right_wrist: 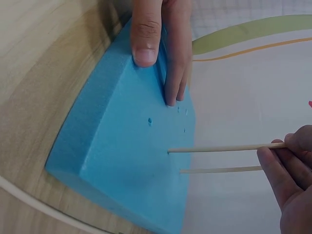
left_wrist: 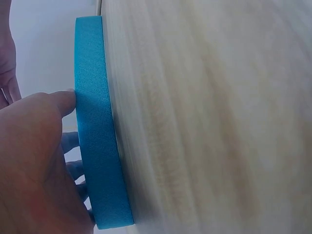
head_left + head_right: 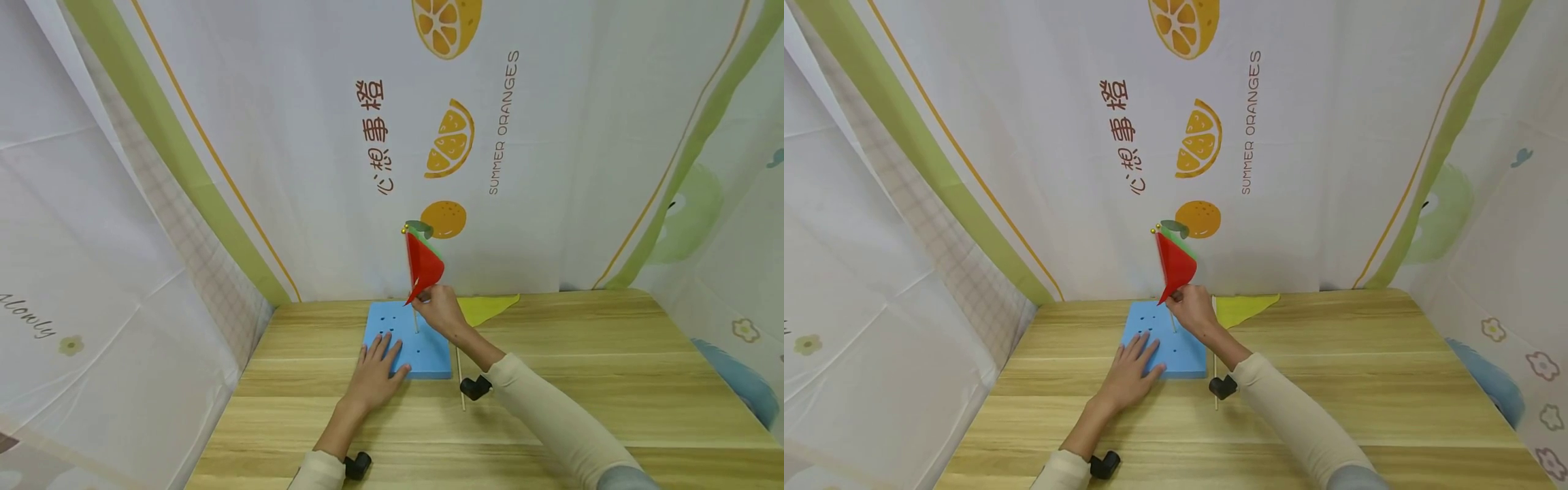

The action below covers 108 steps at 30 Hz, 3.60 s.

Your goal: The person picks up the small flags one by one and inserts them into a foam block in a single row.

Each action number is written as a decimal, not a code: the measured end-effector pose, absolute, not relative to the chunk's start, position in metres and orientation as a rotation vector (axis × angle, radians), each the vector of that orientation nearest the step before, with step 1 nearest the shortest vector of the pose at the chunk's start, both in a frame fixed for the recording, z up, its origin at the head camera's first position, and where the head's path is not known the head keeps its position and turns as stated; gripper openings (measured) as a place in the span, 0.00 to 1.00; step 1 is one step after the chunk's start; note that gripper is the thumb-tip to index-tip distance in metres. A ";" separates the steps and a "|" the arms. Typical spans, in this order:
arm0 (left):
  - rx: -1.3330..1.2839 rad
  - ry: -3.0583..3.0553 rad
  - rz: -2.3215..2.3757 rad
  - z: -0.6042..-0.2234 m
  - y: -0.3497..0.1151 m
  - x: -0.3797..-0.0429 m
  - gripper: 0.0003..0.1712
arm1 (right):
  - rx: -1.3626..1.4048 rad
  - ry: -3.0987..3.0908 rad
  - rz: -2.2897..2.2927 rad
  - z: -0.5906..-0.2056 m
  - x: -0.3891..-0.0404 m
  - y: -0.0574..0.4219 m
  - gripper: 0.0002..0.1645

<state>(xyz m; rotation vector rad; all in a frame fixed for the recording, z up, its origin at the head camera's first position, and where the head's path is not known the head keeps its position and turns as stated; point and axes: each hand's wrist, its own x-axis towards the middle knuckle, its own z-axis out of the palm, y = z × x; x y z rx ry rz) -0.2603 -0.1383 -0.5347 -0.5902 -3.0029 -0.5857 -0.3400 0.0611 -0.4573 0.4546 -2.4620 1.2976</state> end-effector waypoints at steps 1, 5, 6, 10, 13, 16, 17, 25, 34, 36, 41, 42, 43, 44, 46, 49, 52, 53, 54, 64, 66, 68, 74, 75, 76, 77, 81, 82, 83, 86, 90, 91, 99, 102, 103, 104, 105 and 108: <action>-0.594 -2.998 -0.589 -0.534 -0.138 -0.260 0.37 | 0.460 -2.453 1.302 -0.458 -0.340 0.061 0.10; -0.599 -2.988 -0.588 -0.532 -0.138 -0.260 0.37 | 0.478 -2.452 1.296 -0.463 -0.340 0.060 0.10; -0.600 -2.986 -0.591 -0.532 -0.138 -0.260 0.37 | 0.478 -2.455 1.291 -0.465 -0.340 0.060 0.10; -0.597 -2.981 -0.609 -0.531 -0.138 -0.260 0.37 | 0.473 -2.471 1.281 -0.469 -0.340 0.059 0.08; -0.596 -2.978 -0.615 -0.531 -0.138 -0.259 0.37 | 0.471 -2.466 1.284 -0.469 -0.339 0.059 0.08; -0.600 -2.976 -0.613 -0.531 -0.138 -0.259 0.38 | 0.460 -2.467 1.295 -0.470 -0.339 0.059 0.09; -0.602 -2.975 -0.613 -0.531 -0.138 -0.259 0.38 | 0.454 -2.465 1.301 -0.470 -0.339 0.059 0.09; -0.601 -2.982 -0.610 -0.531 -0.138 -0.258 0.37 | 0.454 -2.459 1.328 -0.471 -0.337 0.060 0.12; -0.598 -2.983 -0.604 -0.531 -0.138 -0.257 0.37 | 0.455 -2.475 1.294 -0.473 -0.337 0.061 0.10; -0.598 -2.983 -0.602 -0.531 -0.138 -0.257 0.37 | 0.454 -2.483 1.279 -0.473 -0.338 0.061 0.10; -0.601 -2.988 -0.599 -0.531 -0.138 -0.257 0.37 | 0.441 -2.507 1.259 -0.473 -0.336 0.062 0.10; -0.602 -2.987 -0.598 -0.531 -0.138 -0.258 0.37 | 0.442 -2.508 1.262 -0.473 -0.336 0.063 0.10; -0.602 -2.987 -0.597 -0.531 -0.138 -0.258 0.37 | 0.441 -2.510 1.263 -0.473 -0.335 0.064 0.11; -0.603 -2.988 -0.597 -0.531 -0.137 -0.258 0.37 | 0.440 -2.511 1.264 -0.472 -0.335 0.065 0.11; -0.605 -2.986 -0.594 -0.532 -0.137 -0.259 0.37 | 0.439 -2.507 1.269 -0.472 -0.334 0.068 0.10; -0.606 -2.986 -0.596 -0.532 -0.137 -0.259 0.37 | 0.436 -2.501 1.275 -0.471 -0.332 0.073 0.10; -0.608 -2.982 -0.598 -0.532 -0.137 -0.259 0.37 | 0.446 -2.486 1.280 -0.470 -0.330 0.081 0.09; -0.608 -2.982 -0.596 -0.532 -0.137 -0.259 0.37 | 0.452 -2.482 1.279 -0.470 -0.329 0.083 0.09; -0.609 -2.977 -0.598 -0.532 -0.137 -0.259 0.37 | 0.458 -2.477 1.277 -0.469 -0.328 0.086 0.09; -0.626 -2.924 -0.602 -0.541 -0.140 -0.260 0.40 | 0.493 -2.461 1.294 -0.467 -0.324 0.115 0.06; -0.627 -2.919 -0.614 -0.541 -0.140 -0.259 0.40 | 0.494 -2.464 1.287 -0.467 -0.325 0.121 0.07; -0.633 -2.918 -0.627 -0.539 -0.140 -0.258 0.40 | 0.496 -2.465 1.272 -0.468 -0.325 0.126 0.07; -0.624 -2.947 -0.618 -0.534 -0.139 -0.257 0.37 | 0.504 -2.453 1.303 -0.471 -0.322 0.141 0.08; -0.621 -2.951 -0.620 -0.534 -0.139 -0.257 0.37 | 0.504 -2.454 1.304 -0.472 -0.322 0.143 0.08; -0.617 -2.960 -0.614 -0.534 -0.139 -0.257 0.37 | 0.500 -2.456 1.310 -0.472 -0.322 0.145 0.08; -0.615 -2.965 -0.613 -0.534 -0.139 -0.256 0.37 | 0.497 -2.457 1.315 -0.473 -0.321 0.147 0.07; -0.612 -2.968 -0.615 -0.533 -0.138 -0.256 0.37 | 0.470 -2.478 1.329 -0.476 -0.319 0.155 0.08; -0.611 -2.968 -0.616 -0.533 -0.138 -0.256 0.37 | 0.462 -2.482 1.335 -0.477 -0.319 0.156 0.08; -0.610 -2.965 -0.618 -0.533 -0.139 -0.257 0.37 | 0.450 -2.490 1.339 -0.477 -0.318 0.158 0.07; -0.612 -2.962 -0.616 -0.534 -0.139 -0.257 0.38 | 0.429 -2.507 1.332 -0.480 -0.316 0.162 0.07; -0.614 -2.965 -0.612 -0.534 -0.139 -0.257 0.38 | 0.420 -2.525 1.331 -0.485 -0.314 0.167 0.07; -0.613 -2.966 -0.611 -0.535 -0.139 -0.257 0.38 | 0.414 -2.531 1.331 -0.486 -0.313 0.168 0.07; -0.607 -2.966 -0.605 -0.536 -0.139 -0.258 0.38 | 0.362 -2.605 1.288 -0.501 -0.309 0.173 0.08; -0.607 -2.966 -0.607 -0.535 -0.139 -0.258 0.38 | 0.370 -2.630 1.253 -0.509 -0.310 0.172 0.07; -0.606 -2.969 -0.607 -0.535 -0.139 -0.258 0.38 | 0.367 -2.644 1.240 -0.511 -0.309 0.171 0.07; -0.605 -2.971 -0.605 -0.535 -0.139 -0.257 0.38 | 0.369 -2.656 1.216 -0.513 -0.309 0.171 0.07; -0.604 -2.971 -0.605 -0.535 -0.139 -0.257 0.38 | 0.360 -2.672 1.204 -0.515 -0.308 0.170 0.07; -0.603 -2.971 -0.602 -0.536 -0.139 -0.258 0.38 | 0.325 -2.723 1.184 -0.519 -0.306 0.167 0.06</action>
